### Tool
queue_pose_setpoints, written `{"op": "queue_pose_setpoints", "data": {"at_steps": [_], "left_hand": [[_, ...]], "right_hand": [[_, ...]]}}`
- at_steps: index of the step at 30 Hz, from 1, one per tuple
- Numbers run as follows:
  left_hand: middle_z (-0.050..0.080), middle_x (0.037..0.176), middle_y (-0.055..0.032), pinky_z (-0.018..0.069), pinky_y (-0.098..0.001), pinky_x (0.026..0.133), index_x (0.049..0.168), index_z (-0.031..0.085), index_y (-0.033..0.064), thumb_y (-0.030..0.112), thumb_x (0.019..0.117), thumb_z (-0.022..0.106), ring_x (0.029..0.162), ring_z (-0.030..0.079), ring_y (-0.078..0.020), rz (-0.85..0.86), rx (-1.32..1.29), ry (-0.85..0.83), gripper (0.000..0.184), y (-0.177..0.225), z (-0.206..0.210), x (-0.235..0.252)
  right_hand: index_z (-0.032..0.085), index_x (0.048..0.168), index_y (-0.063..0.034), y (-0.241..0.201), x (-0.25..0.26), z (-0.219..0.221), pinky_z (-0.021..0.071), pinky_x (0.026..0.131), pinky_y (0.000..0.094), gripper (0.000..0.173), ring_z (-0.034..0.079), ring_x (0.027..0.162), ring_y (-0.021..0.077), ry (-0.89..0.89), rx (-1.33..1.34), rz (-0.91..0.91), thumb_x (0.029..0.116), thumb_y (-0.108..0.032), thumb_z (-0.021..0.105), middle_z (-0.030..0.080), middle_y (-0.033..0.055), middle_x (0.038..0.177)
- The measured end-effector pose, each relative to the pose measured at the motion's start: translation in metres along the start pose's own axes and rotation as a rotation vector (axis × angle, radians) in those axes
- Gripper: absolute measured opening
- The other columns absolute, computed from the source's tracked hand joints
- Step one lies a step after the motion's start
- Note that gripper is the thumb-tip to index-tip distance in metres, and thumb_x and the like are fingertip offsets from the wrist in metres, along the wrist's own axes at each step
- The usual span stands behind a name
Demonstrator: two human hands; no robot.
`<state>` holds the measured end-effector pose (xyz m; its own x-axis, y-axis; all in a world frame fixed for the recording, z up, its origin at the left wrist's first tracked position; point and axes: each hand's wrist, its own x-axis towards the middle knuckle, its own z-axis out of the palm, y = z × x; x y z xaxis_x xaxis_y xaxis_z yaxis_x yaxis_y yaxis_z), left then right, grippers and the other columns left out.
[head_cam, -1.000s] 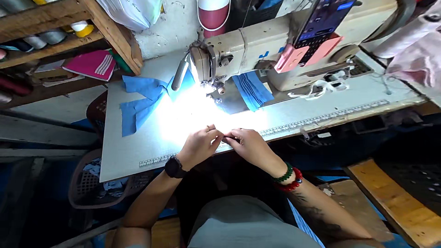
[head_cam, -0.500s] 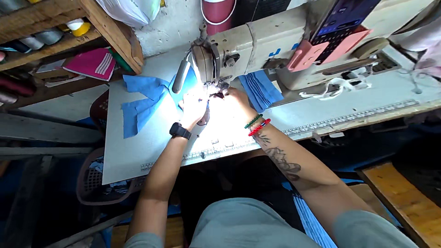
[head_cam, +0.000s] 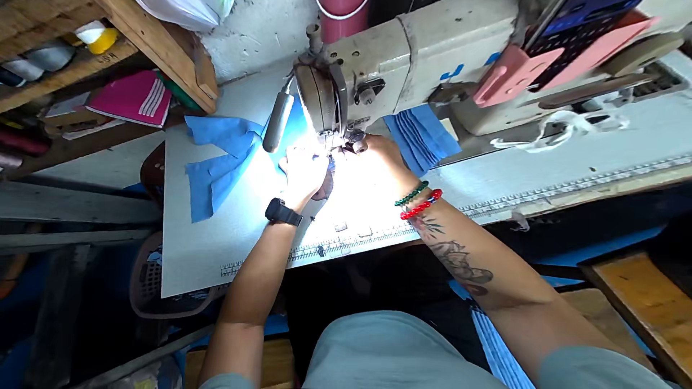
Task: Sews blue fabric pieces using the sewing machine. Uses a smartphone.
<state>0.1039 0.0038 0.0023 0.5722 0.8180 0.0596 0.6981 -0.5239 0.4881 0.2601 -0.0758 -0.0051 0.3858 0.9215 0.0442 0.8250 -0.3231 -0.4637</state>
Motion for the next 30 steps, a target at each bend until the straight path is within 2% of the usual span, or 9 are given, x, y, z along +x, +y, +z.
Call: {"op": "queue_pose_setpoints", "data": {"at_steps": [3, 8, 12, 17, 19, 21, 24, 28, 30], "left_hand": [[0.067, 0.119, -0.016, 0.0314, -0.0617, 0.104, 0.11, 0.074, 0.0089, 0.028, 0.0999, 0.054, 0.129, 0.049, -0.0379, -0.003, -0.003, 0.002, 0.03, 0.0, 0.0, 0.0], [0.068, 0.119, -0.0127, 0.0307, -0.0613, 0.104, 0.107, 0.075, 0.0105, 0.026, 0.0968, 0.055, 0.13, 0.049, -0.0359, 0.008, -0.024, 0.025, 0.027, 0.0, 0.001, -0.001], [0.068, 0.119, -0.0142, 0.0319, -0.0627, 0.102, 0.108, 0.075, 0.0093, 0.028, 0.0988, 0.054, 0.13, 0.049, -0.0376, 0.045, -0.018, 0.045, 0.029, -0.002, 0.003, -0.002], [0.068, 0.119, -0.014, 0.0315, -0.061, 0.104, 0.108, 0.075, 0.0096, 0.027, 0.0987, 0.056, 0.13, 0.049, -0.0364, 0.004, 0.001, 0.02, 0.028, 0.003, 0.0, -0.002], [0.068, 0.119, -0.0133, 0.0321, -0.0605, 0.103, 0.108, 0.075, 0.01, 0.027, 0.0988, 0.056, 0.13, 0.05, -0.0358, 0.012, 0.008, 0.032, 0.027, 0.003, 0.0, -0.003], [0.068, 0.118, -0.0145, 0.0317, -0.0612, 0.102, 0.108, 0.075, 0.0088, 0.027, 0.0997, 0.056, 0.129, 0.05, -0.0368, 0.023, 0.006, 0.033, 0.028, 0.002, 0.0, -0.003], [0.069, 0.116, -0.0143, 0.0348, -0.0619, 0.099, 0.105, 0.075, 0.009, 0.029, 0.0984, 0.057, 0.127, 0.052, -0.0374, 0.072, 0.003, 0.078, 0.028, -0.004, 0.005, -0.003], [0.068, 0.114, -0.0157, 0.0349, -0.0617, 0.098, 0.105, 0.074, 0.008, 0.031, 0.0996, 0.056, 0.126, 0.052, -0.0381, 0.062, 0.021, 0.069, 0.03, -0.004, 0.006, -0.002], [0.068, 0.113, -0.0143, 0.035, -0.0606, 0.099, 0.104, 0.074, 0.0089, 0.033, 0.0989, 0.056, 0.125, 0.052, -0.0362, 0.054, 0.023, 0.065, 0.031, -0.006, 0.007, -0.001]], "right_hand": [[0.07, 0.118, -0.0127, -0.005, -0.002, -0.008, 0.0523, 0.077, 0.0581, 0.021, 0.07, 0.101, 0.0374, -0.04, 0.03, 0.018, 0.1007, -0.019, 0.061, 0.073, 0.0164, 0.108], [0.071, 0.112, -0.0145, 0.005, 0.002, 0.01, 0.0536, 0.069, 0.053, 0.018, 0.072, 0.093, 0.0336, 0.083, 0.016, -0.044, 0.0987, -0.021, 0.062, 0.074, 0.013, 0.102], [0.069, 0.117, -0.009, -0.004, -0.002, -0.009, 0.0524, 0.078, 0.0576, 0.021, 0.069, 0.103, 0.038, -0.056, 0.031, 0.001, 0.1012, -0.019, 0.06, 0.072, 0.018, 0.11], [0.069, 0.121, -0.0161, 0.008, 0.008, 0.012, 0.0553, 0.073, 0.0553, 0.022, 0.071, 0.1, 0.0363, -0.017, -0.02, -0.023, 0.1011, -0.016, 0.058, 0.073, 0.0145, 0.11], [0.07, 0.118, -0.0135, 0.005, 0.003, 0.006, 0.0546, 0.074, 0.0547, 0.021, 0.071, 0.099, 0.0363, 0.013, -0.009, -0.035, 0.1003, -0.015, 0.059, 0.073, 0.0153, 0.108], [0.068, 0.119, -0.0029, -0.01, -0.01, -0.018, 0.0508, 0.084, 0.0607, 0.022, 0.068, 0.107, 0.0431, -0.047, 0.054, -0.007, 0.1016, -0.009, 0.056, 0.071, 0.0238, 0.112], [0.067, 0.119, 0.0014, -0.019, -0.017, -0.034, 0.048, 0.088, 0.0645, 0.023, 0.065, 0.112, 0.0468, -0.094, 0.114, 0.042, 0.1015, -0.007, 0.055, 0.069, 0.0277, 0.114], [0.067, 0.123, -0.0026, -0.015, -0.013, -0.029, 0.0486, 0.088, 0.0643, 0.025, 0.065, 0.112, 0.0459, -0.105, 0.093, 0.032, 0.1028, -0.009, 0.054, 0.069, 0.0257, 0.117], [0.069, 0.122, -0.0128, 0.0, 0.0, -0.004, 0.0538, 0.079, 0.0585, 0.024, 0.07, 0.105, 0.0384, -0.039, 0.007, -0.014, 0.1013, -0.015, 0.058, 0.073, 0.0166, 0.114]]}}
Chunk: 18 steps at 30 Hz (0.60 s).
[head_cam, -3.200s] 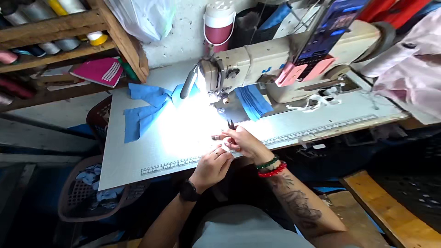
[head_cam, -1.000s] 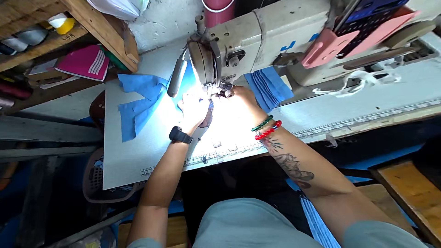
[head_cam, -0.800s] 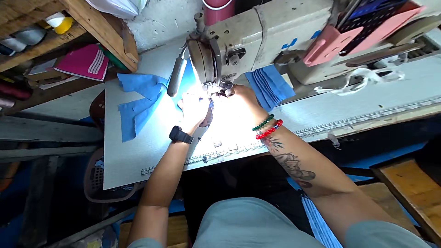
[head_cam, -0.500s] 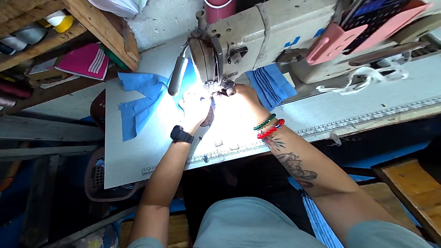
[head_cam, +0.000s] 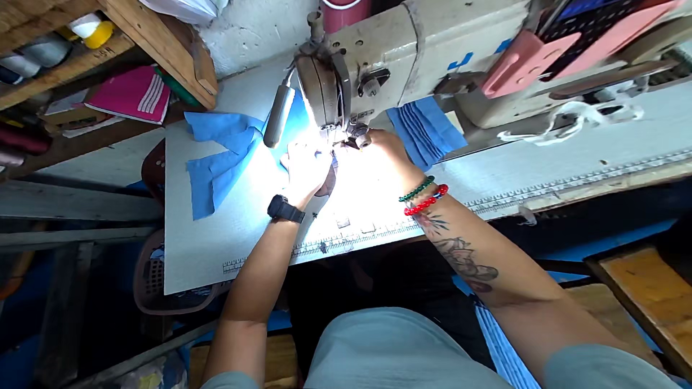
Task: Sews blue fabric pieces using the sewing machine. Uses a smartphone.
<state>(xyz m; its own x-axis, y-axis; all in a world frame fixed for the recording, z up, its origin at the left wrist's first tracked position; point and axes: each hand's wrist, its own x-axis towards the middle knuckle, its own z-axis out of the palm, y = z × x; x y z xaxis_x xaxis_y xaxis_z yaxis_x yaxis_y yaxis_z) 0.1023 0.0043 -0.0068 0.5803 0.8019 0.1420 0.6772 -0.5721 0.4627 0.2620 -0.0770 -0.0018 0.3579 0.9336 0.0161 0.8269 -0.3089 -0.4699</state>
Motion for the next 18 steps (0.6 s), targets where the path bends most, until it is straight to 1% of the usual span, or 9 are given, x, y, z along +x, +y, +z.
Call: {"op": "queue_pose_setpoints", "data": {"at_steps": [2, 3, 6, 8, 9, 10, 12, 15, 18], "left_hand": [[0.068, 0.112, -0.0146, 0.0346, -0.0612, 0.1, 0.105, 0.074, 0.0087, 0.035, 0.0999, 0.055, 0.125, 0.052, -0.0366, -0.009, 0.008, -0.009, 0.033, 0.0, 0.0, 0.001], [0.068, 0.112, -0.0152, 0.0345, -0.0613, 0.1, 0.105, 0.074, 0.0084, 0.035, 0.1001, 0.055, 0.125, 0.053, -0.037, -0.011, 0.008, -0.007, 0.033, 0.001, -0.001, 0.0], [0.068, 0.113, -0.0168, 0.0337, -0.0631, 0.099, 0.105, 0.074, 0.0072, 0.033, 0.1002, 0.056, 0.125, 0.052, -0.0386, 0.0, -0.014, 0.007, 0.032, 0.002, -0.002, -0.001], [0.067, 0.115, -0.0165, 0.0333, -0.0635, 0.101, 0.107, 0.074, 0.0083, 0.033, 0.0999, 0.056, 0.127, 0.052, -0.0383, 0.003, -0.015, 0.003, 0.032, 0.0, -0.001, 0.0], [0.067, 0.116, -0.0165, 0.0328, -0.0632, 0.102, 0.108, 0.074, 0.0083, 0.033, 0.0999, 0.056, 0.127, 0.051, -0.0383, 0.004, -0.018, 0.002, 0.032, 0.0, -0.001, 0.0], [0.067, 0.117, -0.0168, 0.0324, -0.0629, 0.102, 0.108, 0.074, 0.0078, 0.033, 0.1001, 0.056, 0.128, 0.051, -0.0384, -0.001, -0.016, -0.002, 0.032, 0.001, -0.001, 0.0], [0.066, 0.119, -0.0181, 0.032, -0.0622, 0.102, 0.11, 0.073, 0.0068, 0.032, 0.1005, 0.056, 0.129, 0.049, -0.039, -0.02, -0.012, -0.024, 0.032, 0.004, -0.005, -0.002], [0.067, 0.117, -0.0173, 0.0333, -0.0624, 0.1, 0.107, 0.074, 0.0075, 0.028, 0.0989, 0.056, 0.128, 0.05, -0.0396, 0.009, -0.034, -0.011, 0.029, 0.003, -0.005, -0.002], [0.069, 0.113, -0.0166, 0.0343, -0.062, 0.099, 0.104, 0.075, 0.007, 0.028, 0.0989, 0.058, 0.125, 0.053, -0.0386, 0.021, -0.046, 0.024, 0.028, 0.003, -0.003, -0.001]], "right_hand": [[0.067, 0.125, -0.018, 0.009, 0.009, 0.013, 0.055, 0.077, 0.056, 0.025, 0.071, 0.104, 0.035, 0.001, -0.046, -0.019, 0.1014, -0.02, 0.059, 0.073, 0.0125, 0.115], [0.067, 0.125, -0.0169, 0.007, 0.007, 0.01, 0.0546, 0.078, 0.0565, 0.025, 0.07, 0.105, 0.0358, -0.013, -0.04, -0.012, 0.1011, -0.021, 0.06, 0.072, 0.0134, 0.115], [0.068, 0.12, -0.0009, -0.01, -0.011, -0.016, 0.0502, 0.084, 0.0634, 0.024, 0.067, 0.107, 0.045, -0.035, 0.053, -0.031, 0.1007, -0.013, 0.061, 0.07, 0.0255, 0.111], [0.072, 0.114, -0.005, 0.0, -0.007, -0.002, 0.0528, 0.074, 0.0575, 0.021, 0.07, 0.095, 0.039, 0.029, 0.016, -0.098, 0.0991, -0.014, 0.061, 0.073, 0.0195, 0.102], [0.073, 0.113, -0.0063, 0.003, -0.004, 0.004, 0.0532, 0.073, 0.0563, 0.02, 0.071, 0.093, 0.0378, 0.037, 0.007, -0.116, 0.0993, -0.014, 0.06, 0.074, 0.0179, 0.101], [0.073, 0.111, -0.0049, 0.001, -0.004, 0.002, 0.0527, 0.073, 0.0573, 0.019, 0.071, 0.093, 0.0392, 0.031, 0.018, -0.116, 0.0985, -0.012, 0.06, 0.074, 0.0191, 0.101], [0.073, 0.109, 0.0004, -0.008, -0.01, -0.009, 0.0504, 0.082, 0.0617, 0.019, 0.069, 0.101, 0.044, 0.007, 0.065, -0.088, 0.098, -0.007, 0.06, 0.072, 0.0241, 0.105], [0.073, 0.104, 0.0026, -0.007, -0.01, -0.002, 0.0509, 0.081, 0.062, 0.018, 0.07, 0.099, 0.0439, 0.085, 0.094, -0.129, 0.0972, -0.011, 0.063, 0.073, 0.0246, 0.102], [0.073, 0.107, 0.0025, -0.009, -0.009, -0.003, 0.0505, 0.086, 0.0608, 0.019, 0.069, 0.104, 0.0425, 0.045, 0.081, -0.088, 0.0982, -0.01, 0.061, 0.072, 0.0238, 0.106]]}}
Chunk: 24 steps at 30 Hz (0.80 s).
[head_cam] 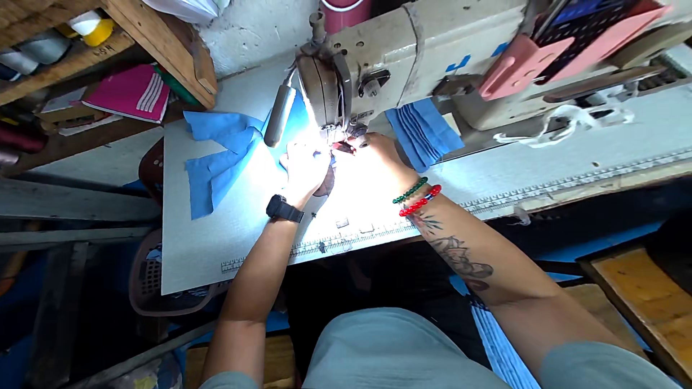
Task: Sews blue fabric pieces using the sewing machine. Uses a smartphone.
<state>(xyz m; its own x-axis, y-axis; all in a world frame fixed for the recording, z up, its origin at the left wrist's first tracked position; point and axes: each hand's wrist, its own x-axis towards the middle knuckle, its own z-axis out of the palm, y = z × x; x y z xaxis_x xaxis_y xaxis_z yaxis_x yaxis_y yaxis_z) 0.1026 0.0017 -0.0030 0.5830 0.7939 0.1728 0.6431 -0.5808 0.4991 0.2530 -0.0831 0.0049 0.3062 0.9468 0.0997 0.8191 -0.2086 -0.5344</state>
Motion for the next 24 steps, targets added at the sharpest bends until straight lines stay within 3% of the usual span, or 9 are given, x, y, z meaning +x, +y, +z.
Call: {"op": "queue_pose_setpoints", "data": {"at_steps": [6, 11, 16, 19, 22, 24], "left_hand": [[0.066, 0.125, -0.018, 0.0314, -0.0663, 0.104, 0.111, 0.074, 0.0062, 0.026, 0.1007, 0.059, 0.132, 0.049, -0.0405, 0.008, -0.039, -0.045, 0.027, 0.004, -0.007, -0.001], [0.065, 0.126, -0.0184, 0.0342, -0.0665, 0.102, 0.109, 0.074, 0.0061, 0.031, 0.1024, 0.06, 0.129, 0.05, -0.0416, 0.026, -0.045, -0.004, 0.029, -0.001, -0.004, -0.005], [0.063, 0.127, -0.019, 0.0346, -0.0661, 0.102, 0.108, 0.074, 0.0066, 0.033, 0.1026, 0.061, 0.129, 0.049, -0.0416, -0.022, -0.039, -0.026, 0.03, 0.006, -0.012, -0.013], [0.063, 0.125, -0.0192, 0.0362, -0.0657, 0.099, 0.105, 0.073, 0.0061, 0.03, 0.1004, 0.063, 0.127, 0.05, -0.0418, -0.01, -0.058, 0.015, 0.026, 0.007, -0.012, -0.012], [0.066, 0.122, -0.0132, 0.0347, -0.0657, 0.102, 0.106, 0.074, 0.0115, 0.029, 0.0917, 0.069, 0.124, 0.052, -0.0377, 0.059, -0.088, 0.103, 0.023, 0.002, -0.009, -0.015], [0.065, 0.125, -0.0107, 0.0312, -0.0654, 0.104, 0.107, 0.075, 0.0149, 0.04, 0.088, 0.073, 0.128, 0.05, -0.0357, 0.1, -0.047, 0.123, 0.031, -0.004, -0.006, -0.017]], "right_hand": [[0.074, 0.109, 0.0011, -0.005, 0.0, -0.002, 0.0509, 0.088, 0.0603, 0.021, 0.069, 0.105, 0.0412, -0.041, 0.033, 0.058, 0.0981, -0.013, 0.063, 0.072, 0.023, 0.108], [0.074, 0.111, -0.0042, -0.004, 0.004, -0.006, 0.0536, 0.081, 0.0547, 0.021, 0.07, 0.101, 0.0355, -0.119, -0.051, 0.037, 0.0981, -0.015, 0.063, 0.074, 0.0171, 0.11], [0.073, 0.11, 0.0014, -0.005, 0.001, -0.002, 0.0518, 0.089, 0.059, 0.022, 0.069, 0.106, 0.0411, -0.049, 0.026, 0.053, 0.1001, -0.013, 0.06, 0.072, 0.023, 0.109], [0.074, 0.111, -0.0004, -0.005, -0.001, -0.004, 0.0515, 0.091, 0.0585, 0.023, 0.069, 0.107, 0.0395, -0.052, 0.053, 0.047, 0.0996, -0.016, 0.062, 0.073, 0.0215, 0.109], [0.074, 0.109, -0.0044, 0.006, -0.011, -0.007, 0.0547, 0.084, 0.0567, 0.021, 0.07, 0.095, 0.0345, -0.094, 0.122, -0.093, 0.0958, -0.019, 0.068, 0.073, 0.0176, 0.1], [0.073, 0.098, -0.0075, 0.013, -0.023, -0.009, 0.0528, 0.067, 0.0466, 0.013, 0.064, 0.073, 0.0227, -0.125, 0.263, -0.244, 0.0927, -0.019, 0.07, 0.067, 0.0093, 0.081]]}}
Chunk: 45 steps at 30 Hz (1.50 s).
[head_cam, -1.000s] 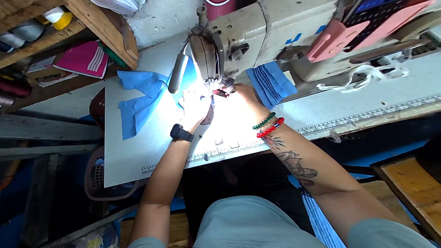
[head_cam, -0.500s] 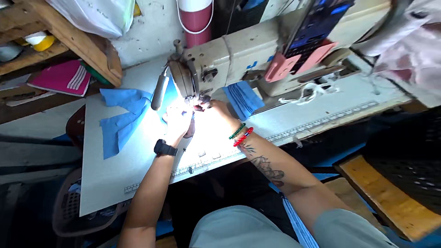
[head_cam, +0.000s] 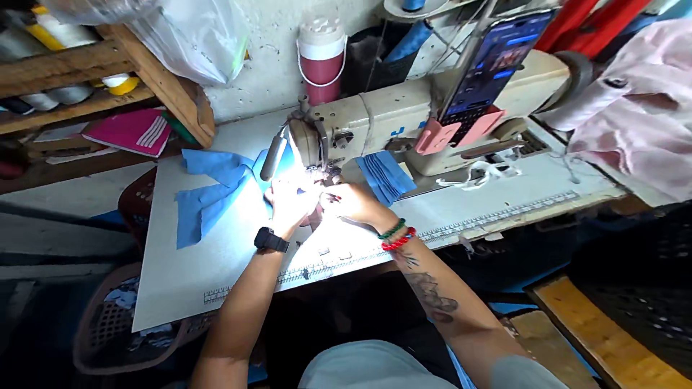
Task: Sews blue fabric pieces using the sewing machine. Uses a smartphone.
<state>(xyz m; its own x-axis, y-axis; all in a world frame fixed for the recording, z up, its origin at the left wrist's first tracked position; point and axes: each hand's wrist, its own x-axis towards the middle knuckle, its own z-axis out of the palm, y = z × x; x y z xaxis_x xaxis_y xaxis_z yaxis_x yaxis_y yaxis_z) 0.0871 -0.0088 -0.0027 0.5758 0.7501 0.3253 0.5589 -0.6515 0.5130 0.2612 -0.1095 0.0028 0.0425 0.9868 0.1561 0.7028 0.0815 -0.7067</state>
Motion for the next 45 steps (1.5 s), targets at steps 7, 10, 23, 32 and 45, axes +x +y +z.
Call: {"op": "queue_pose_setpoints", "data": {"at_steps": [7, 10, 23, 32, 45], "left_hand": [[0.067, 0.114, -0.0139, 0.0395, -0.0646, 0.101, 0.102, 0.075, 0.0073, 0.032, 0.1001, 0.062, 0.114, 0.061, -0.0338, 0.132, 0.058, -0.153, 0.028, -0.001, 0.001, -0.005], [0.069, 0.112, -0.0164, 0.0454, -0.0625, 0.099, 0.101, 0.075, 0.0038, 0.024, 0.098, 0.064, 0.112, 0.064, -0.0355, 0.203, 0.035, -0.218, 0.023, 0.0, -0.003, -0.006], [0.062, 0.126, -0.0164, 0.0327, -0.0636, 0.107, 0.108, 0.072, 0.0071, 0.025, 0.0958, 0.058, 0.129, 0.05, -0.0376, 0.02, 0.343, -0.283, 0.026, -0.023, -0.012, 0.054], [0.056, 0.142, -0.0194, 0.0447, -0.0576, 0.101, 0.131, 0.063, 0.003, 0.019, 0.1001, 0.056, 0.136, 0.051, -0.0361, -0.141, 0.369, 0.017, 0.036, -0.056, 0.008, 0.143], [0.061, 0.136, -0.023, 0.0413, -0.0574, 0.111, 0.13, 0.064, 0.0015, 0.021, 0.1043, 0.049, 0.132, 0.055, -0.0384, -0.261, 0.123, 0.222, 0.036, -0.064, -0.081, 0.147]], "right_hand": [[0.071, 0.09, -0.0096, 0.0, -0.023, -0.005, 0.049, 0.066, 0.0357, 0.015, 0.059, 0.071, 0.0108, -0.12, 0.121, -0.01, 0.0913, -0.024, 0.069, 0.063, 0.0012, 0.077], [0.074, 0.111, -0.0091, 0.0, -0.016, -0.001, 0.0567, 0.08, 0.0442, 0.019, 0.068, 0.088, 0.0197, 0.061, 0.006, -0.013, 0.0942, -0.018, 0.071, 0.072, 0.0082, 0.099], [0.076, 0.103, -0.0114, -0.002, -0.009, 0.018, 0.0566, 0.076, 0.055, 0.014, 0.07, 0.092, 0.0302, 0.035, -0.364, 0.065, 0.0909, -0.018, 0.073, 0.07, 0.0107, 0.1], [0.078, 0.108, -0.0169, -0.01, -0.052, 0.017, 0.0565, 0.069, 0.0498, 0.024, 0.07, 0.088, 0.0256, 0.067, -0.272, -0.024, 0.0873, -0.022, 0.068, 0.07, 0.0079, 0.104], [0.075, 0.115, -0.0109, -0.009, -0.049, 0.026, 0.0561, 0.079, 0.0525, 0.032, 0.068, 0.097, 0.0284, 0.07, -0.206, 0.084, 0.0839, -0.01, 0.07, 0.068, 0.0114, 0.115]]}}
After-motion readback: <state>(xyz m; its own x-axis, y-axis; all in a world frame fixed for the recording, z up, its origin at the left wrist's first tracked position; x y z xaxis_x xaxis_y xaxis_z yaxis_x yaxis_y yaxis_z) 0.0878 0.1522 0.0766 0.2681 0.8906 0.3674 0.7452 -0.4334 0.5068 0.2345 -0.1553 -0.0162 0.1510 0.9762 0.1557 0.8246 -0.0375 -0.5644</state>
